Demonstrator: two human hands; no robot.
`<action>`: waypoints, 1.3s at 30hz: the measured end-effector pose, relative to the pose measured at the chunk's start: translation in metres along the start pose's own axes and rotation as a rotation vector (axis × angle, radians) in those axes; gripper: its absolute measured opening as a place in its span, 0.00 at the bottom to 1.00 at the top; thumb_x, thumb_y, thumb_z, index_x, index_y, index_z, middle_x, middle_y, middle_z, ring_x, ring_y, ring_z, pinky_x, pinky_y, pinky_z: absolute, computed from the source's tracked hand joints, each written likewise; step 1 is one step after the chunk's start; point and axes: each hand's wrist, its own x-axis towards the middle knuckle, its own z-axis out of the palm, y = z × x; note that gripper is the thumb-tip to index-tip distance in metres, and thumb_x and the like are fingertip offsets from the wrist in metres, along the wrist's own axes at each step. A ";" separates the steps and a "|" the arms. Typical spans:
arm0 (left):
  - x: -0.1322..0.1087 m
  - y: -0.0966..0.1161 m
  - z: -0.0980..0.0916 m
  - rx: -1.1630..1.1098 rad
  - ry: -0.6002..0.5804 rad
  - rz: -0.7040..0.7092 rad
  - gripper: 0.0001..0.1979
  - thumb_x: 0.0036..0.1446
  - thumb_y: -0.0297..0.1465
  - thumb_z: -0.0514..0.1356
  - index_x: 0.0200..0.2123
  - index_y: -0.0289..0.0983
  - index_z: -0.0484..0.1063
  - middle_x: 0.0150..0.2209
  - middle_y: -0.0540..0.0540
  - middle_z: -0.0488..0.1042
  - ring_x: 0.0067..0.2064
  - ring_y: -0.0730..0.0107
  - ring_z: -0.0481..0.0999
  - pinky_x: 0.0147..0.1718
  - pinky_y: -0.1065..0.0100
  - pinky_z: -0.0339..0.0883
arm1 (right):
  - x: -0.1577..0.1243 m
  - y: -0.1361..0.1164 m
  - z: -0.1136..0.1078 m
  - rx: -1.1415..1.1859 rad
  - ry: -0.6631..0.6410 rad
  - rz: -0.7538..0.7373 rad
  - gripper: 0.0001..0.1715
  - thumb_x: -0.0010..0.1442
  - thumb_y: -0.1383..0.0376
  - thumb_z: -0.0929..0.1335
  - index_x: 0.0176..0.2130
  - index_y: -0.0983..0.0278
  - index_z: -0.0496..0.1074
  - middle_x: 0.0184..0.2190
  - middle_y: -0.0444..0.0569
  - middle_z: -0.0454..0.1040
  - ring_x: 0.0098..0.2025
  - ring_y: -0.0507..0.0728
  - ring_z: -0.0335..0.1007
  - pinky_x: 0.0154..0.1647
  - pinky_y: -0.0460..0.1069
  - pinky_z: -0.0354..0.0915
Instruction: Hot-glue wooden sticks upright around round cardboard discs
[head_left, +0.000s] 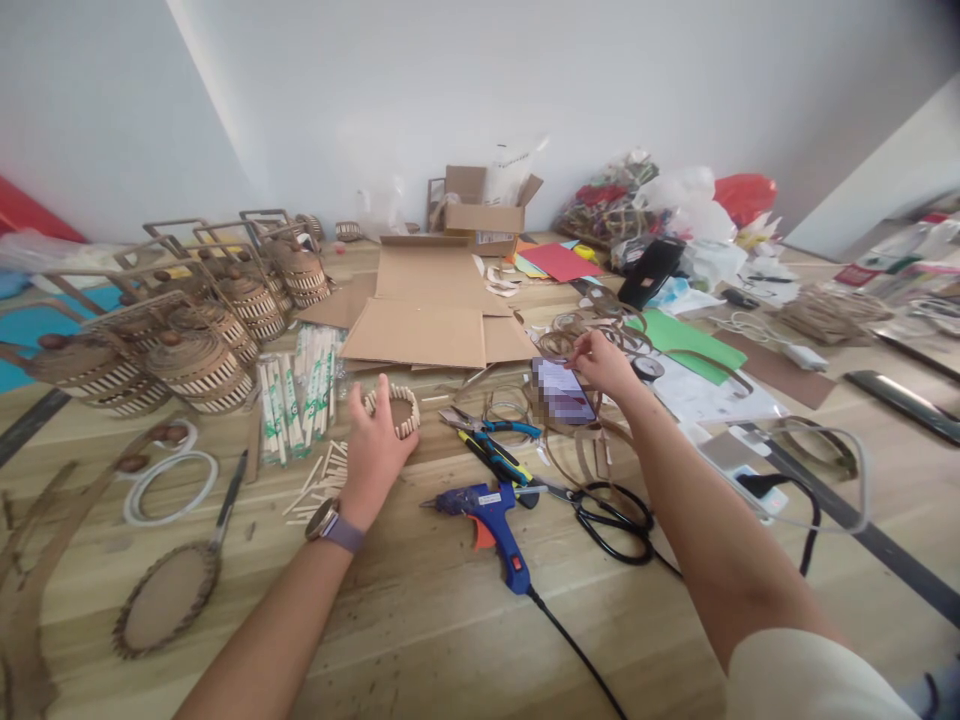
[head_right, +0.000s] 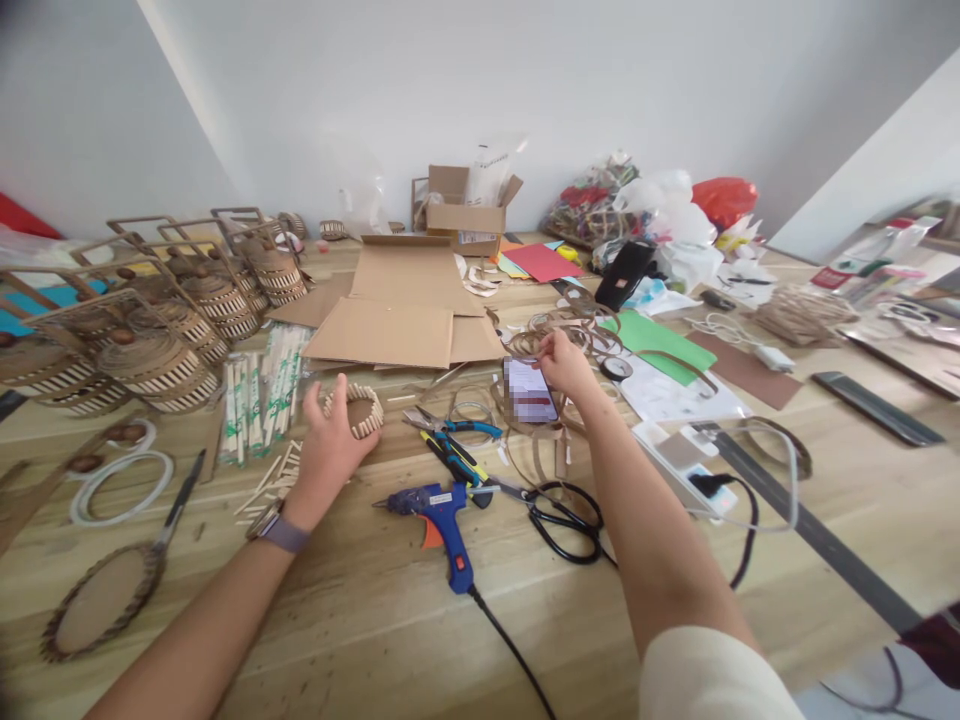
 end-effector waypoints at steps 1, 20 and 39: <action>0.000 0.000 0.000 0.001 0.002 0.001 0.48 0.48 0.32 0.69 0.68 0.35 0.48 0.66 0.24 0.47 0.56 0.38 0.71 0.46 0.50 0.73 | -0.001 -0.001 -0.002 0.002 -0.005 -0.003 0.16 0.50 0.74 0.62 0.39 0.60 0.62 0.30 0.48 0.80 0.37 0.62 0.79 0.39 0.53 0.69; 0.000 0.000 0.000 0.004 -0.023 -0.004 0.48 0.49 0.33 0.69 0.68 0.34 0.48 0.66 0.23 0.45 0.58 0.36 0.69 0.47 0.50 0.72 | 0.002 0.003 0.005 -0.032 -0.018 0.018 0.14 0.49 0.76 0.63 0.34 0.59 0.61 0.31 0.50 0.79 0.35 0.61 0.78 0.38 0.52 0.70; 0.000 -0.002 0.001 -0.013 -0.021 -0.004 0.48 0.48 0.32 0.69 0.68 0.34 0.49 0.66 0.24 0.46 0.58 0.37 0.69 0.48 0.50 0.72 | -0.004 -0.003 -0.002 -0.029 -0.068 0.024 0.15 0.48 0.75 0.63 0.35 0.59 0.63 0.27 0.47 0.79 0.33 0.61 0.78 0.37 0.53 0.70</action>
